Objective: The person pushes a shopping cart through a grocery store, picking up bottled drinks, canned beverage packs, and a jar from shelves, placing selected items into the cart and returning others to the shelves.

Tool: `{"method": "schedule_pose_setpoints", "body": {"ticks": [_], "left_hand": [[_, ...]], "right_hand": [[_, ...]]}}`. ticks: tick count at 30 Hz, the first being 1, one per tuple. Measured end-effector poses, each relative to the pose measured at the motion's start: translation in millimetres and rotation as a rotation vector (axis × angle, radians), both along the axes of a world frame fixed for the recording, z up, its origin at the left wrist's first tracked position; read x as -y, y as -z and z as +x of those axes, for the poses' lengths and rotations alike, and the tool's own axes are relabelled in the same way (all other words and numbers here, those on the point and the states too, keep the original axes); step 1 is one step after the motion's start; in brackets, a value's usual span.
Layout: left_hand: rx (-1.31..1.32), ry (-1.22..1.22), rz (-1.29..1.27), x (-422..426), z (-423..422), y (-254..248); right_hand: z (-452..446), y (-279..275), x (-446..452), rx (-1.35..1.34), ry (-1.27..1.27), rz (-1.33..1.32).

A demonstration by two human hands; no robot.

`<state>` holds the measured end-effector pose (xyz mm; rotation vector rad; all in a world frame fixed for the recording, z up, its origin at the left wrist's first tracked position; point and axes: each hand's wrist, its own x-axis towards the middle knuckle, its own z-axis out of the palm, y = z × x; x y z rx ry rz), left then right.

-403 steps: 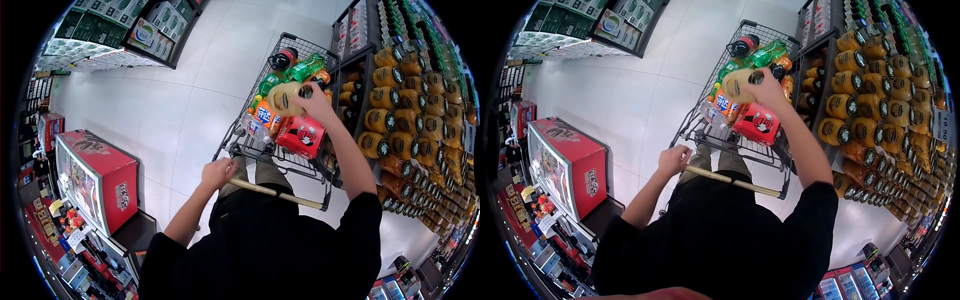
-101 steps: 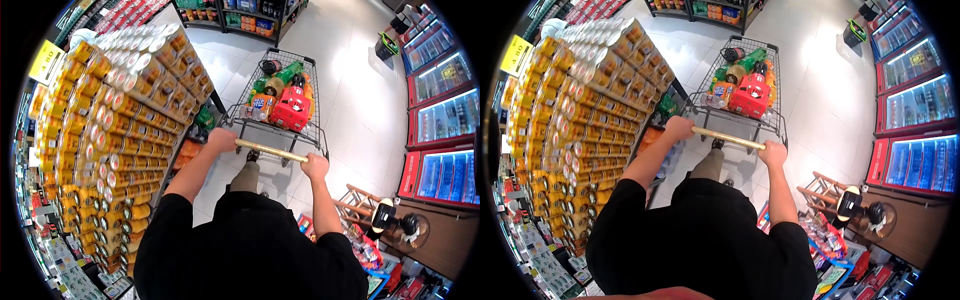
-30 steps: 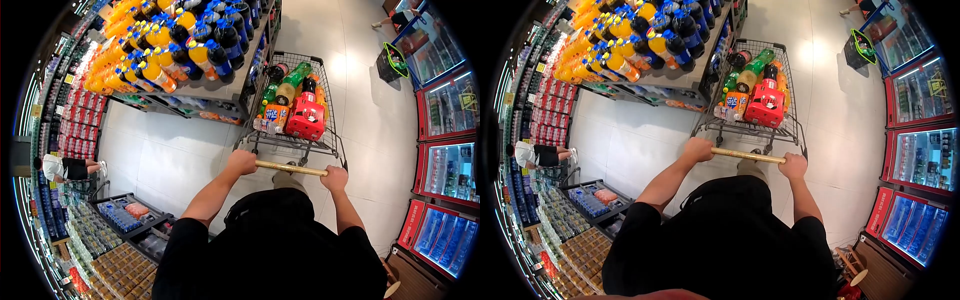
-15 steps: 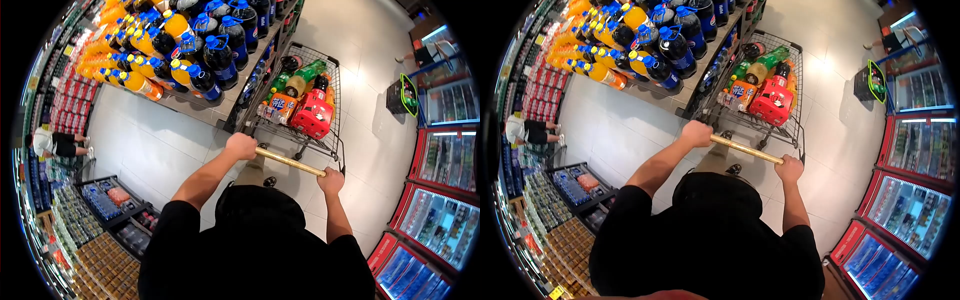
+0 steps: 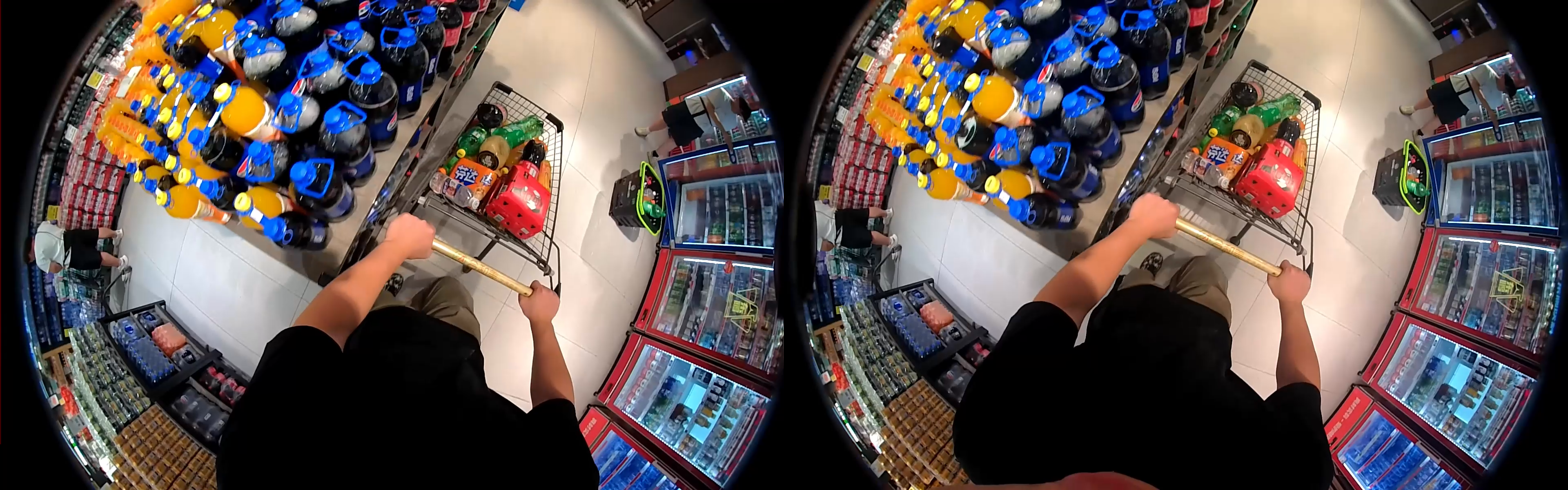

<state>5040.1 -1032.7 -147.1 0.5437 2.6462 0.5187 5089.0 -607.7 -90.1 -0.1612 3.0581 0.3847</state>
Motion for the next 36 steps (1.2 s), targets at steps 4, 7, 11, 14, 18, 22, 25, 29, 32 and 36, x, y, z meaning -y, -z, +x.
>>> {"method": "schedule_pose_setpoints", "body": {"ticks": [4,7,11,14,18,22,25,29,32,36], "left_hand": [[0.023,-0.058,-0.022,-16,-75,-10],[0.038,-0.063,-0.030,-41,-124,-13],[0.018,-0.049,-0.081,-69,-200,-23],[0.042,-0.070,-0.086,-92,-246,-41],[0.009,-0.070,-0.077,-128,-309,-35],[0.016,-0.062,-0.018,-158,-370,-32],[0.007,-0.033,0.000,-175,-410,-43],[0.008,-0.034,0.044,-195,-470,-41],[-0.005,-0.020,0.046,-201,-515,-42],[-0.020,-0.058,0.046,-206,-570,-40]], "right_hand": [[-81,-5,-16,0.079,0.032,0.019],[-133,-18,-32,0.135,0.040,0.066],[-217,-21,-63,0.142,0.050,0.017],[-271,-28,-84,0.147,0.065,0.044],[-343,-47,-109,0.196,0.115,0.062],[-409,-52,-143,0.177,0.124,0.089],[-453,-55,-160,0.150,0.145,0.086],[-504,-47,-176,-0.038,0.150,0.089],[-550,-40,-190,-0.065,0.154,0.076],[-602,-49,-188,-0.013,0.151,0.062]]}}
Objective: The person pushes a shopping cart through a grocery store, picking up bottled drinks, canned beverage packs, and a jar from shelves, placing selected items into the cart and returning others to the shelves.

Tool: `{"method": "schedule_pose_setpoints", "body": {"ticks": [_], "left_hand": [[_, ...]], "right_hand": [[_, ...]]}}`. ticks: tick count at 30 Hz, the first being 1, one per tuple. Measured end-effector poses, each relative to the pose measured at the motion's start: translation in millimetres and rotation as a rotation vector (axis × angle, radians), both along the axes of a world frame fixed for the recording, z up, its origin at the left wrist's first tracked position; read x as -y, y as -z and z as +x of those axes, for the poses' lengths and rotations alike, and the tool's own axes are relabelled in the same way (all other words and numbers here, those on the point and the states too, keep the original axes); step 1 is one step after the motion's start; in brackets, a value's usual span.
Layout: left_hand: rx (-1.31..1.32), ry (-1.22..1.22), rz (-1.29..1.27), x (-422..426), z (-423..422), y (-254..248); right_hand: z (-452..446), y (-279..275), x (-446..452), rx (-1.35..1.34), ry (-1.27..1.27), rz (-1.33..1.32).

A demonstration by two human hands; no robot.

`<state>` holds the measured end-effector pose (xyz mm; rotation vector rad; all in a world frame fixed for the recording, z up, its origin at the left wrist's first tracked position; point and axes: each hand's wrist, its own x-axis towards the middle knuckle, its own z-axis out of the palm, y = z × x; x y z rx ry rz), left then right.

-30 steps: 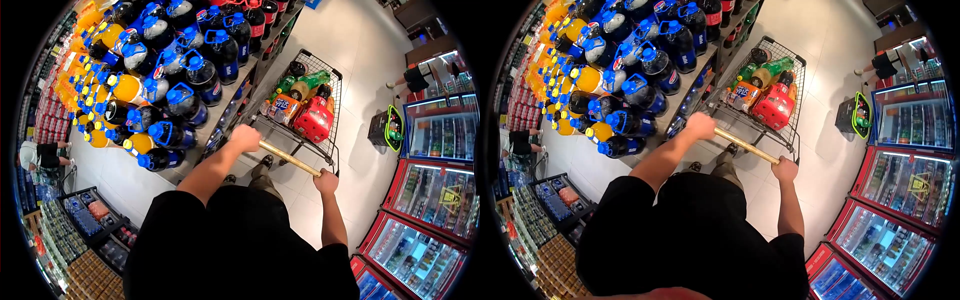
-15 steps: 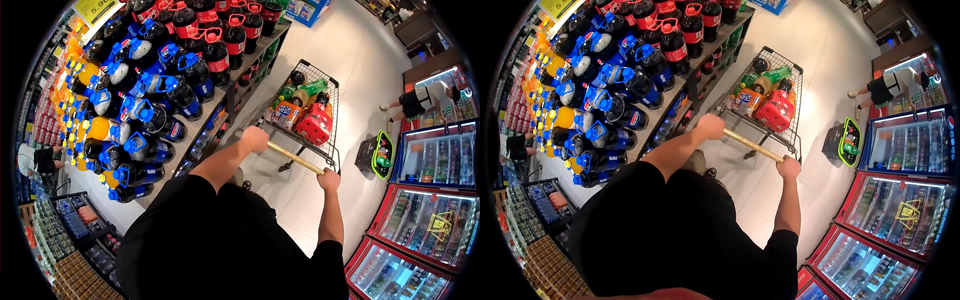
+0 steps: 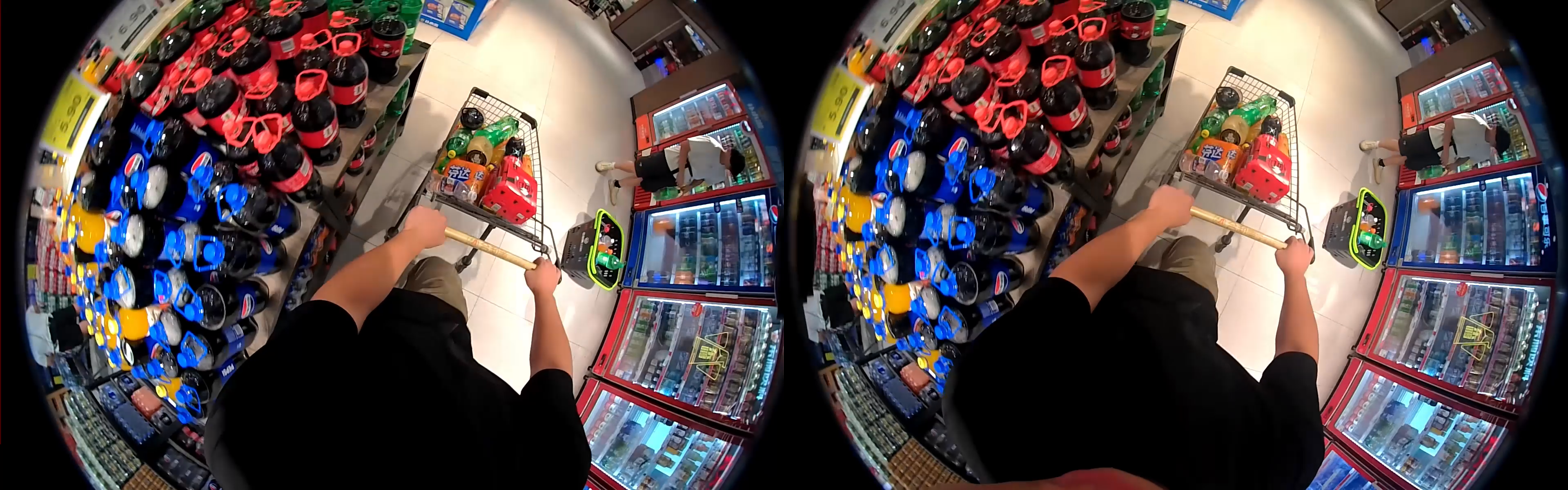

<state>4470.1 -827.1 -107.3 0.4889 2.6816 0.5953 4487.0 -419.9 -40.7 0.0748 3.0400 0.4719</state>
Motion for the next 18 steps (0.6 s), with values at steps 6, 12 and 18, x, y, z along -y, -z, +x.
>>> {"method": "schedule_pose_setpoints", "body": {"ticks": [6,12,18], "left_hand": [[-0.024,0.008,0.009,13,-75,-17],[0.049,0.013,0.005,7,-146,-14],[0.239,0.098,-0.100,3,-213,-38]], "right_hand": [[-86,-32,7,0.425,0.149,-0.057],[-212,-77,-6,0.972,0.116,-0.329],[-454,-108,12,0.379,0.221,-0.940]]}}
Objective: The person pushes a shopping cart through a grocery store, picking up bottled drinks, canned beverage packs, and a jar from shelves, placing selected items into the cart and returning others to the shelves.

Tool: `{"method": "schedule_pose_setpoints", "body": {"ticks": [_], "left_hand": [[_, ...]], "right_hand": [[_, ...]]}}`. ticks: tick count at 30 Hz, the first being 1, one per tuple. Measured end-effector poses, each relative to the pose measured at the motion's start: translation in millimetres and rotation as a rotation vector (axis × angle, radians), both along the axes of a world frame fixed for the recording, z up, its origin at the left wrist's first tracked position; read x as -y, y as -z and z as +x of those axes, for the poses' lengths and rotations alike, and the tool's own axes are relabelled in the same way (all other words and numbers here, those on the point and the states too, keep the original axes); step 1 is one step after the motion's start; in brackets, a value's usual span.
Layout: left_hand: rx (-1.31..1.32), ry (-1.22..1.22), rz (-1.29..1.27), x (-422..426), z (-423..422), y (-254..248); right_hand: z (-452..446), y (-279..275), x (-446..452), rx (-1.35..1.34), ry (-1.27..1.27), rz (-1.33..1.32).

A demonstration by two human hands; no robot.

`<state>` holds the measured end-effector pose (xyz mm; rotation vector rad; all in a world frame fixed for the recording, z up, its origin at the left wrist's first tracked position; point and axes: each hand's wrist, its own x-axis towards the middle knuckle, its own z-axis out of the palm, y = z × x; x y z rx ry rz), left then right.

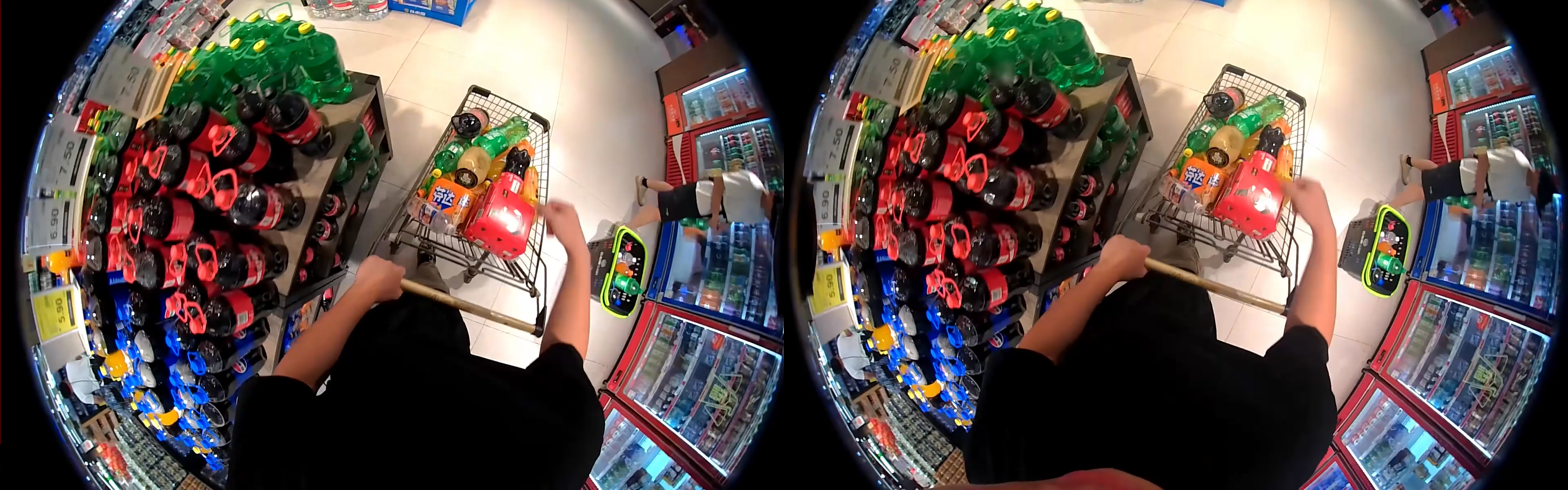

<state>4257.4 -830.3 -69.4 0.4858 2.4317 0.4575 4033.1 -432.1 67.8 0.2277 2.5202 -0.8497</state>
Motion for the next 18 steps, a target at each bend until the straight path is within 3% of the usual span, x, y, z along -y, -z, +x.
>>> {"method": "schedule_pose_setpoints", "body": {"ticks": [2,4,6,9,10,12,13,14,15,16,17,18], "left_hand": [[0.003,0.003,-0.024,-2,-17,-1],[-0.016,-0.053,0.005,-1,-28,-3],[-0.058,-0.087,0.028,-3,-39,-2],[-0.054,-0.122,0.039,-4,-52,2],[-0.047,-0.138,0.044,-7,-55,5],[-0.018,-0.141,0.049,-15,-65,9],[-0.010,-0.164,0.040,-15,-69,10],[-0.002,-0.170,0.036,-16,-71,11],[0.004,-0.165,0.036,-18,-74,12],[0.008,-0.148,0.041,-22,-78,13],[0.022,-0.134,0.036,-26,-82,17],[0.019,-0.133,0.030,-30,-83,16]], "right_hand": [[-81,45,22,-0.356,-0.018,0.061],[-135,53,79,-0.247,-0.120,0.060],[-194,108,105,-0.405,-0.280,0.061],[-271,154,146,-0.368,-0.375,-0.020],[-316,221,132,-0.552,-0.456,-0.124],[-364,278,124,-0.373,-0.392,-0.112],[-357,258,136,-0.207,-0.267,-0.260],[-413,352,112,-0.209,-0.422,-0.513],[-420,334,119,0.075,-0.265,-0.254],[-407,292,137,0.279,-0.193,-0.194],[-390,283,145,0.140,-0.165,-0.179],[-410,311,133,0.236,-0.283,-0.146]]}}
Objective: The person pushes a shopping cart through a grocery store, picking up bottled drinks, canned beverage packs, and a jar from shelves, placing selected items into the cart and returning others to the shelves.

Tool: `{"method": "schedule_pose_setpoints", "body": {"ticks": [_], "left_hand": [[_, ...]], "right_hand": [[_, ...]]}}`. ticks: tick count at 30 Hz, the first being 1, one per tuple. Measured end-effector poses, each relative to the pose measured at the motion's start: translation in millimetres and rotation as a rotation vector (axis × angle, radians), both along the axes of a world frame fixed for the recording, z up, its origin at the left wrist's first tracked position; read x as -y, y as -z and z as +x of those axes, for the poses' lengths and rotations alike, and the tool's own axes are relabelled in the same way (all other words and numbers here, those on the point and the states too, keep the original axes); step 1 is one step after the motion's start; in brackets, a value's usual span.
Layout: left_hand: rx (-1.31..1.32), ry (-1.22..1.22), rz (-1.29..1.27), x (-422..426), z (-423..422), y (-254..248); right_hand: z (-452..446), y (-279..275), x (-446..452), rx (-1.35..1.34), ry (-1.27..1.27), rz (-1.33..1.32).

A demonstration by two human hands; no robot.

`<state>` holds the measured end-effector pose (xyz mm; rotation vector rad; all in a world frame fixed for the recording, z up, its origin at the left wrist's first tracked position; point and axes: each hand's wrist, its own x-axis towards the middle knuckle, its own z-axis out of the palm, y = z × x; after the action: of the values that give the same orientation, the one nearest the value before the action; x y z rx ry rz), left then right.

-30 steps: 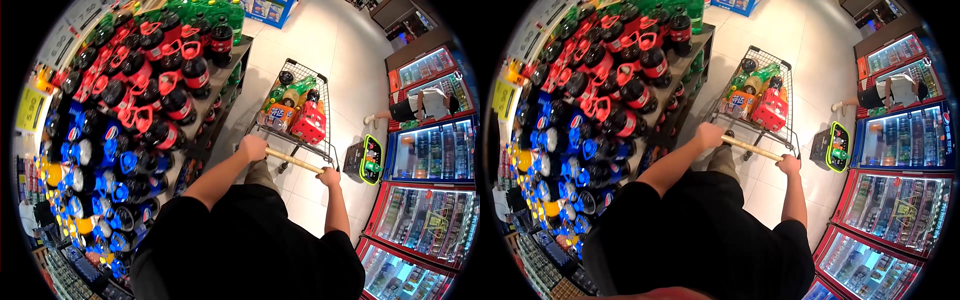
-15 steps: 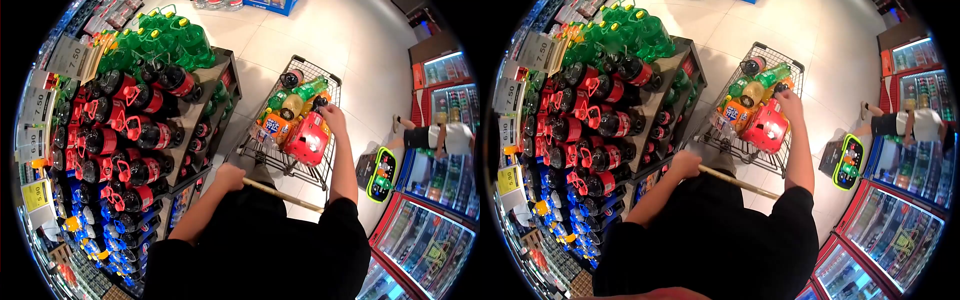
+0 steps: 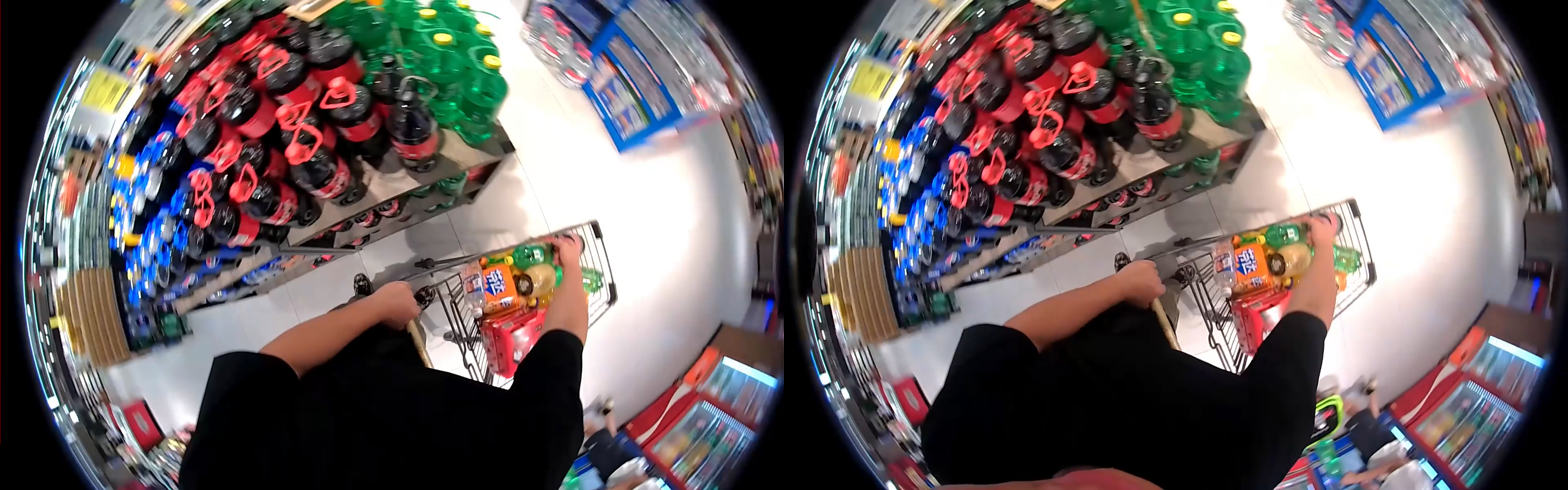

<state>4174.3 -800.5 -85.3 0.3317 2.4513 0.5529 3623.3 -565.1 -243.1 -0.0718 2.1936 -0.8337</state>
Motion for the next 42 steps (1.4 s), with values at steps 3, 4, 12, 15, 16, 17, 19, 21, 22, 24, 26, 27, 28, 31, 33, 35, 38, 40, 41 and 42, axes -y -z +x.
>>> {"method": "schedule_pose_setpoints", "body": {"ticks": [3,4,12,15,16,17,19,21,22,24,26,27,28,31,33,35,38,40,41,42], "left_hand": [[0.030,0.025,0.000,-4,-5,-8],[0.026,0.007,0.008,-8,-4,-5],[0.039,0.025,-0.048,-10,-21,-15],[0.020,0.028,-0.071,-13,-20,-9],[0.030,0.044,-0.070,-14,-22,-3],[0.045,0.060,-0.065,-16,-25,6],[0.083,0.058,0.020,-17,-24,9],[0.119,0.024,0.179,-9,-28,5],[0.152,-0.045,0.227,-7,-31,3],[0.227,-0.166,0.328,-7,-36,0],[0.157,-0.205,0.359,0,-37,0],[0.015,-0.283,0.413,7,-28,-7],[-0.129,-0.363,0.465,16,-23,-18],[-0.521,-0.615,0.796,35,-8,-76],[-0.609,-0.569,0.860,52,7,-128],[-0.579,-0.461,1.064,61,16,-155],[-0.245,-0.542,1.460,58,55,-176],[-0.239,-0.593,1.637,63,69,-190],[-0.255,-0.608,1.700,70,72,-193],[-0.236,-0.616,1.792,76,73,-196]], "right_hand": [[27,-1,-4,-0.328,-0.439,0.357],[39,1,-11,-0.503,-0.413,0.426],[17,-62,-54,-0.601,-0.235,0.238],[49,-141,-36,-0.696,-0.237,0.296],[65,-169,-26,-0.758,-0.221,0.270],[75,-195,-19,-0.762,-0.216,0.250],[99,-236,-9,-0.846,-0.189,0.116],[144,-302,19,-0.819,-0.287,0.178],[162,-323,28,-0.854,-0.303,0.188],[203,-369,47,-0.869,-0.234,0.082],[244,-410,57,-0.806,-0.223,0.019],[269,-430,65,-0.769,-0.226,-0.021],[294,-449,77,-0.731,-0.231,-0.065],[373,-505,100,-0.646,-0.329,-0.234],[404,-538,115,-0.617,-0.471,-0.291],[433,-565,143,-0.597,-0.523,-0.356],[438,-582,182,-0.523,-0.531,-0.444],[433,-573,214,-0.605,-0.499,-0.477],[436,-568,231,-0.543,-0.405,-0.564],[437,-561,248,-0.478,-0.319,-0.650]]}}
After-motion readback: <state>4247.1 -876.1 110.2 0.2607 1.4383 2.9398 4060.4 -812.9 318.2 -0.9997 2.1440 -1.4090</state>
